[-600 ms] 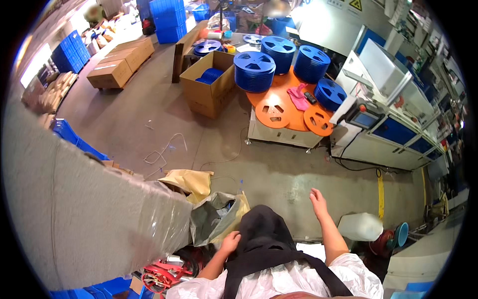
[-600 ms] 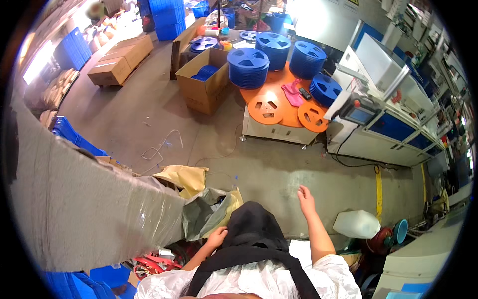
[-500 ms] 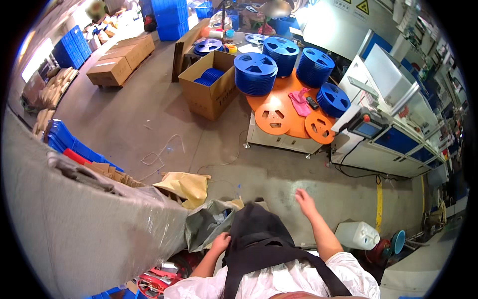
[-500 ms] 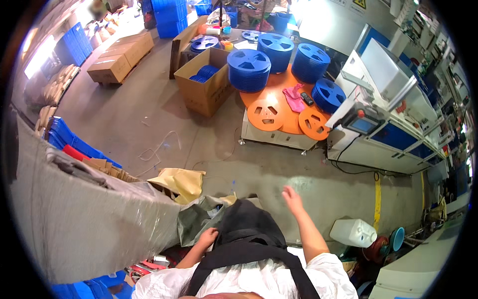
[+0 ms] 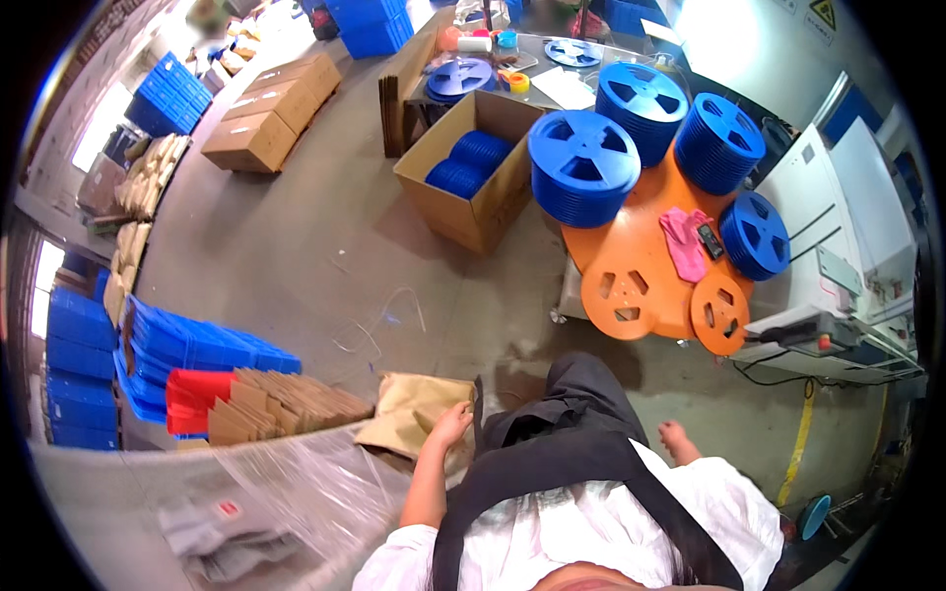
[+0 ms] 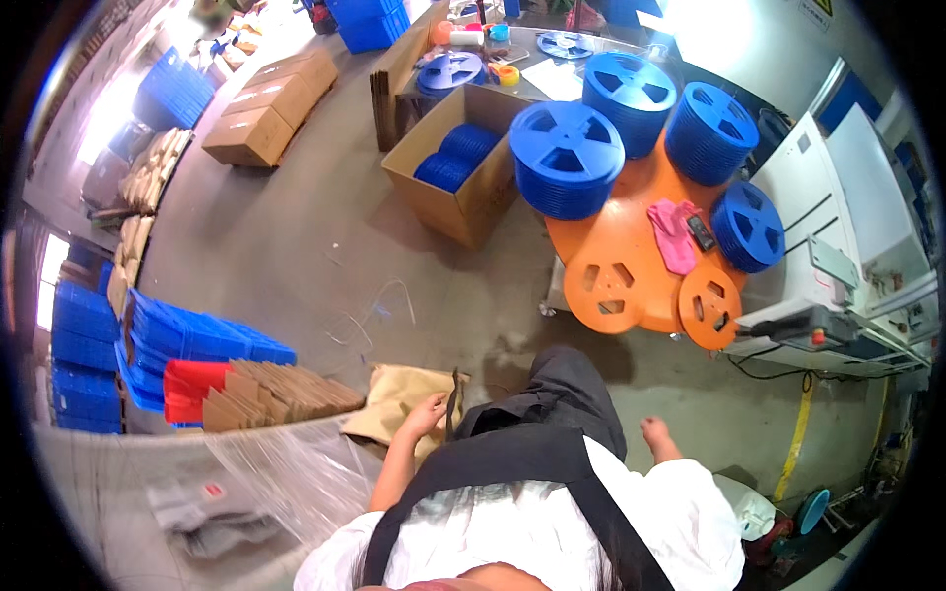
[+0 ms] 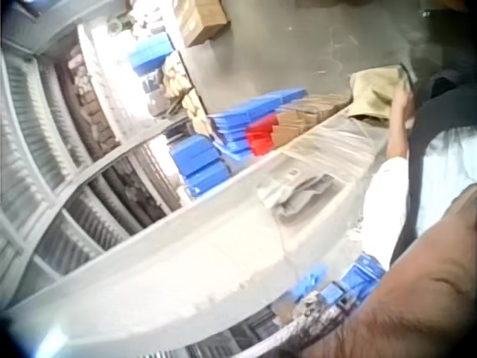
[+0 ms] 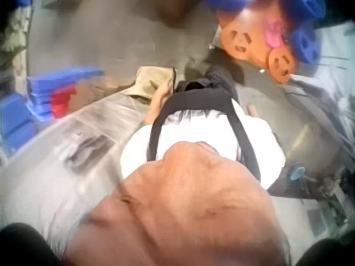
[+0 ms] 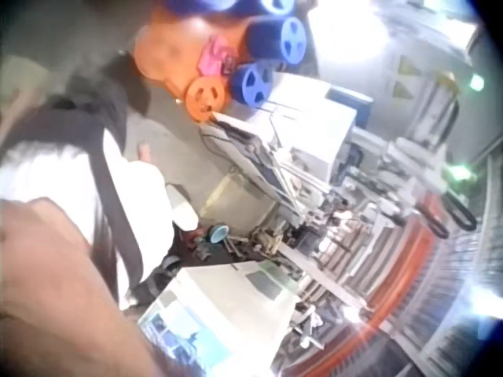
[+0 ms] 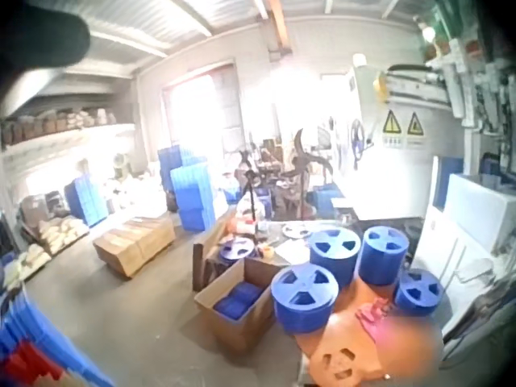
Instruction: The person packs blue plastic spools into cardboard boxes in a warehouse setting. They stack the spools inside the boxes, fold the flaps, and seal the boxes using a handheld tape dispenser. The person also moves sealed boxes to a stack on the floor and retrieves empty boxes to continue the process.
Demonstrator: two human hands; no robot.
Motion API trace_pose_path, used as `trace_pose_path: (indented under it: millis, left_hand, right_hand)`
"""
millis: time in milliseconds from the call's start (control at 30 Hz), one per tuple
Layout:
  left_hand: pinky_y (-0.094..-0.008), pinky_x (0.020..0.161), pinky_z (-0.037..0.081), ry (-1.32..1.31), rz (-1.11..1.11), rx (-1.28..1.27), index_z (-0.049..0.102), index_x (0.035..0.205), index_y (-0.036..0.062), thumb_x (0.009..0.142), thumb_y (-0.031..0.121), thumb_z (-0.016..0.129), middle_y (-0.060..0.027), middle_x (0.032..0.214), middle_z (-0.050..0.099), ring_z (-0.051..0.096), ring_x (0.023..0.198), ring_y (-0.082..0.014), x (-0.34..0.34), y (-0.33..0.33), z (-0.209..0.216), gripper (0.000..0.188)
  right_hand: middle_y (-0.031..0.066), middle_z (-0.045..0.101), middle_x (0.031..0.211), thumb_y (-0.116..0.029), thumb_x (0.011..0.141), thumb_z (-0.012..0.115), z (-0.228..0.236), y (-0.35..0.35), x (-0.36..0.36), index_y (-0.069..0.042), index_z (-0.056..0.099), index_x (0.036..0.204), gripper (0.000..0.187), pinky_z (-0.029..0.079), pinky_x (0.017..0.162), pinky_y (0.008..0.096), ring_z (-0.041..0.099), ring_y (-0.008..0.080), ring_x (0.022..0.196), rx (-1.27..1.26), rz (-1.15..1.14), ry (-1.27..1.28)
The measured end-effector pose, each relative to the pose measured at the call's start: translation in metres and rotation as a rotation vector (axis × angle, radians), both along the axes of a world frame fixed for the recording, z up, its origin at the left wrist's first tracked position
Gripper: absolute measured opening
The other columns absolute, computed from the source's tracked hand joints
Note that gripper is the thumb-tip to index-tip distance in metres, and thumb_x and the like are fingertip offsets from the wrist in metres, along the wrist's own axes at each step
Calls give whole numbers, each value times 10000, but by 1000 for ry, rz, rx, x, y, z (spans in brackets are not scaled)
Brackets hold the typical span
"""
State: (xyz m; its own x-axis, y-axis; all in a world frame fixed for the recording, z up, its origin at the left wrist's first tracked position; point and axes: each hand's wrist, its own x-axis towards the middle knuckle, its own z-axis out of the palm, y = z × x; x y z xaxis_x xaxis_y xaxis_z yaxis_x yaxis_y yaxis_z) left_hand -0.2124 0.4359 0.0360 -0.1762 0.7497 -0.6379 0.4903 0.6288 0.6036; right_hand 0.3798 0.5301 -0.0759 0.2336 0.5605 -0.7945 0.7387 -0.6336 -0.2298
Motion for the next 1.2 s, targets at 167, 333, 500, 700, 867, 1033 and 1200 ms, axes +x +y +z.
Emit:
trace_pose_path:
  millis: [167,333,500,700,867,1033,1200]
  left_hand:
    - [-355,990,430,-34,209,334,472,1332,19,941,209,540,-193,1280,567,558,1165,-278,-101,160,-3,440]
    - [-354,1014,402,-132,570,264,482,1324,13,955,203,532,-147,1300,554,528,1192,-248,-184,250,-35,418]
    - [-351,967,427,-66,253,-130,534,1296,41,920,237,563,-205,1229,593,563,1149,-268,-224,277,-27,425]
    - [-338,917,451,-286,528,8,573,1224,13,916,283,571,-191,1169,630,590,1106,-290,-334,333,-80,410]
    - [-381,971,436,215,-73,6,528,1269,27,902,241,575,-188,1263,573,554,1168,-308,-454,506,-104,427]
    - [-388,1023,401,72,-190,-6,491,1312,9,919,229,554,-194,1287,559,522,1210,-323,-525,690,-134,454]
    - [-393,973,439,151,-267,9,479,1326,25,875,284,605,-198,1260,582,561,1161,-344,-543,761,-226,534]
  right_hand:
    - [77,645,803,-275,871,585,-37,181,-119,-34,632,1083,324,501,600,347,607,176,673,372,380,117]
    - [172,671,891,-322,895,561,-63,353,-335,-20,629,1074,357,513,723,399,655,305,781,432,412,378]
    - [184,649,1110,-371,898,545,-20,459,-495,-62,628,1143,403,475,904,400,604,349,1060,441,453,469]
    - [127,664,1095,-308,905,581,26,534,-609,-95,592,1209,371,470,911,335,623,242,1038,222,443,587]
    - [92,658,1023,-273,905,585,-16,537,-609,-70,593,1201,359,487,794,305,617,194,870,291,-223,342]
    - [-2,586,906,-280,914,584,-41,506,-629,-94,594,1176,321,422,589,265,517,85,758,129,-832,296]
    - [158,624,1139,-378,893,607,-73,544,-696,-7,536,1244,516,469,883,365,598,271,1026,181,-478,238]
